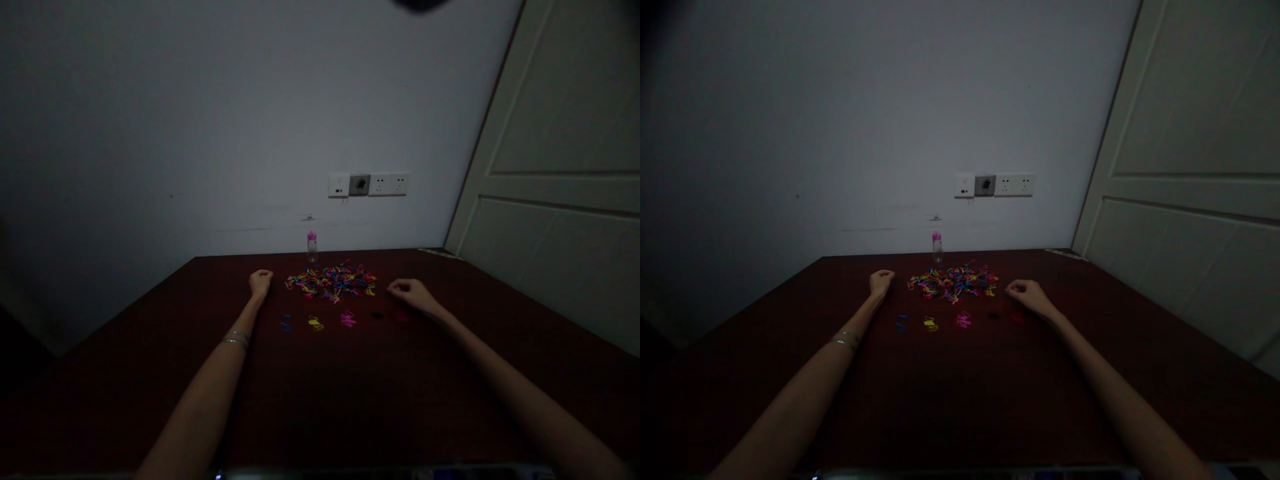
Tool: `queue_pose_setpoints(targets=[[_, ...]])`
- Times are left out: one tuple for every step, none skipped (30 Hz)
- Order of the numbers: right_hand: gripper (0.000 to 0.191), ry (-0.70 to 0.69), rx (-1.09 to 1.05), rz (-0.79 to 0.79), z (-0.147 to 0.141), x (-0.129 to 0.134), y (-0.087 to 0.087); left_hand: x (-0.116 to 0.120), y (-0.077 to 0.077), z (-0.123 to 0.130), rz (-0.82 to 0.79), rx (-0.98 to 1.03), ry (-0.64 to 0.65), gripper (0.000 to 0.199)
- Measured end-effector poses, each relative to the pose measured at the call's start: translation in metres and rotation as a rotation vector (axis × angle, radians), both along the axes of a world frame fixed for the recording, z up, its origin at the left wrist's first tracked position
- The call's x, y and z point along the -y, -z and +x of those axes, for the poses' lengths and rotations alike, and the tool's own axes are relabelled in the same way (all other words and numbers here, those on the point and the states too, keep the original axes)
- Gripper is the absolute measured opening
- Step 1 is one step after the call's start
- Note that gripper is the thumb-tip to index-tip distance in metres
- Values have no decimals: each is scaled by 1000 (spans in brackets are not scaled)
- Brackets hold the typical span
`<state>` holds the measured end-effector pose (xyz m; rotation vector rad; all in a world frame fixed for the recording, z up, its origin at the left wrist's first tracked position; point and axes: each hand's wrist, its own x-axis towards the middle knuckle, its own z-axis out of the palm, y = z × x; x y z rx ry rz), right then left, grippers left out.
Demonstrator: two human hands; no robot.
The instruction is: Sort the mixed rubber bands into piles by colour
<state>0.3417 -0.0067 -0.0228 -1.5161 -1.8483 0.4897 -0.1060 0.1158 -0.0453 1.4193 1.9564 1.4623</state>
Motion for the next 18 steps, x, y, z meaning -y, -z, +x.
queue_pose_setpoints(targets=[[30,-42,5,6,-12,1,-5,0,0,1,4,-9,6,25],[29,-85,18,8,-25,1,-9,0,0,1,5,-16,12,24],[28,-135,49,14,-38,1,-13,1,0,2,6,-20,17,24],[27,-176,90,32,-50,1,-17,1,0,2,6,-24,21,23],[26,-214,136,50,-62,-1,-20,2,0,2,8,-26,22,22],[25,-255,187,64,-73,-3,-23,3,0,2,14,-26,23,21],[25,-287,238,72,-83,-5,-25,3,-1,2,21,-25,25,21],[24,-310,288,77,-92,-9,-27,4,-1,2,29,-25,26,21],[23,-323,337,76,-100,-13,-29,5,-1,2,36,-27,25,20],[23,-325,381,73,-107,-17,-30,6,-2,2,41,-31,25,20],[23,-325,423,73,-113,-22,-31,7,-2,2,42,-39,24,19],[24,-323,460,75,-117,-27,-31,7,-2,3,36,-48,24,18],[24,-323,489,81,-121,-32,-32,7,-2,4,31,-56,25,18],[25,-329,512,91,-123,-36,-32,8,-2,4,25,-61,26,17],[25,-337,528,101,-124,-40,-31,7,-2,5,22,-61,29,17],[25,-347,539,105,-124,-44,-31,7,-2,6,22,-57,32,17],[26,-360,545,100,-124,-47,-29,7,-2,6,26,-52,37,17],[26,-373,546,87,-123,-50,-28,6,-1,7,30,-45,42,17]])
